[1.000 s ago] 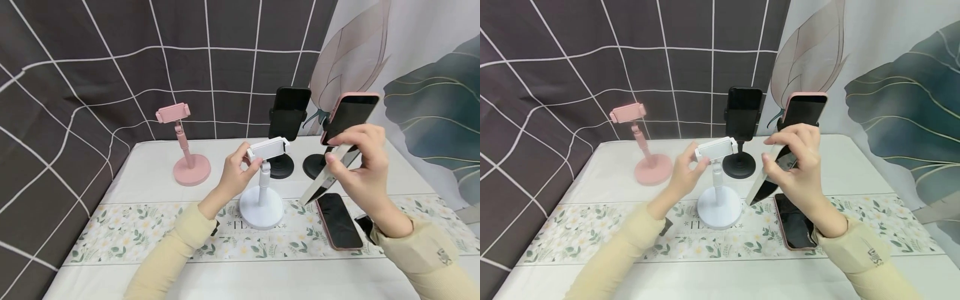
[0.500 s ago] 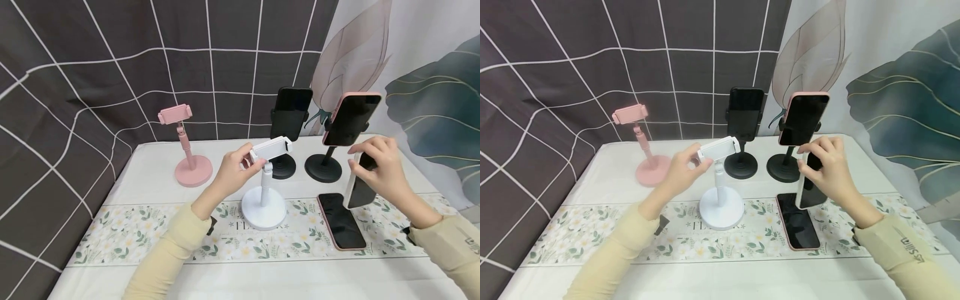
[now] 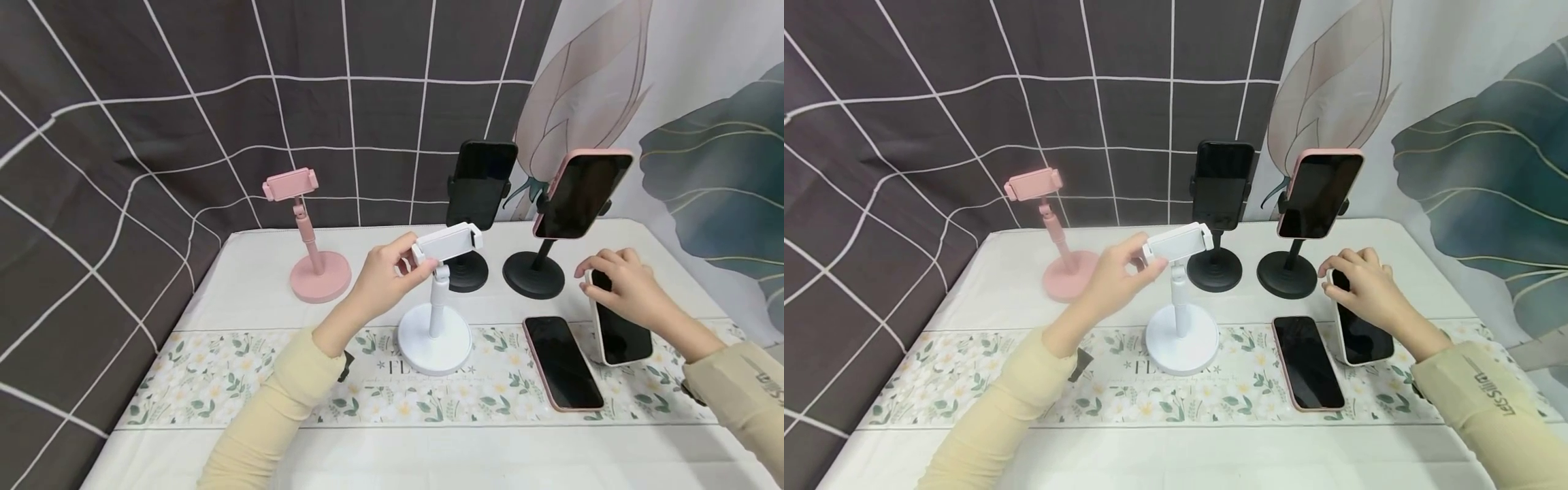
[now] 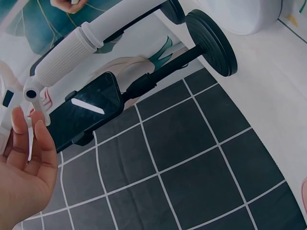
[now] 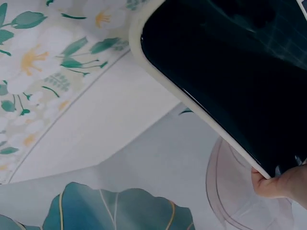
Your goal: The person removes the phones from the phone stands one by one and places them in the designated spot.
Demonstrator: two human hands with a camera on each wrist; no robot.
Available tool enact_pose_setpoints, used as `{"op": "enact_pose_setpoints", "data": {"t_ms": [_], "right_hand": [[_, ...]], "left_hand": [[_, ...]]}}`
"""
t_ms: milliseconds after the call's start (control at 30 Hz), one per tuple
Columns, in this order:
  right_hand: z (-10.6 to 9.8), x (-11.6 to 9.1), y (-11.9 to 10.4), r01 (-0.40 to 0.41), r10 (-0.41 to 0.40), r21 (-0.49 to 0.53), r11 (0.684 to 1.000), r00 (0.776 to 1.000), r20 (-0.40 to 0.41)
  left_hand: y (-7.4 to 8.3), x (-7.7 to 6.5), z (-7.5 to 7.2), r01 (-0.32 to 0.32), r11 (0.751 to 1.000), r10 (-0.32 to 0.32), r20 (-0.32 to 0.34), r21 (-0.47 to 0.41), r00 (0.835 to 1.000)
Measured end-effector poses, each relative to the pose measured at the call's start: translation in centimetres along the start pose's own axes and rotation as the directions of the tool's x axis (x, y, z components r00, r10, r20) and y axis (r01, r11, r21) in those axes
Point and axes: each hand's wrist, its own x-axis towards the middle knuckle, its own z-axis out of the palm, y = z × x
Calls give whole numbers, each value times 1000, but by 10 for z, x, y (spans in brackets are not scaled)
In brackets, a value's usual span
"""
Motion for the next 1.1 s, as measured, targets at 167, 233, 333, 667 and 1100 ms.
{"op": "enact_pose_setpoints", "data": {"t_ms": [167,233,333,667,1100], "right_hand": [[6,-5,4,-74,76,-28,997,992,104],[9,-9,6,-105,109,-30,994,983,148],[13,-13,10,-139,140,-22,990,968,209],[24,-18,19,-171,163,4,985,946,279],[34,-20,25,-201,194,8,980,958,210]], "left_hand": [[0,0,-2,4,1000,-4,21,25,1000],[1,1,-3,5,999,-6,27,38,1000],[2,2,-3,7,999,-9,34,46,999],[2,-1,-4,20,999,-21,25,47,999],[3,-1,-6,22,998,-24,32,56,999]]}}
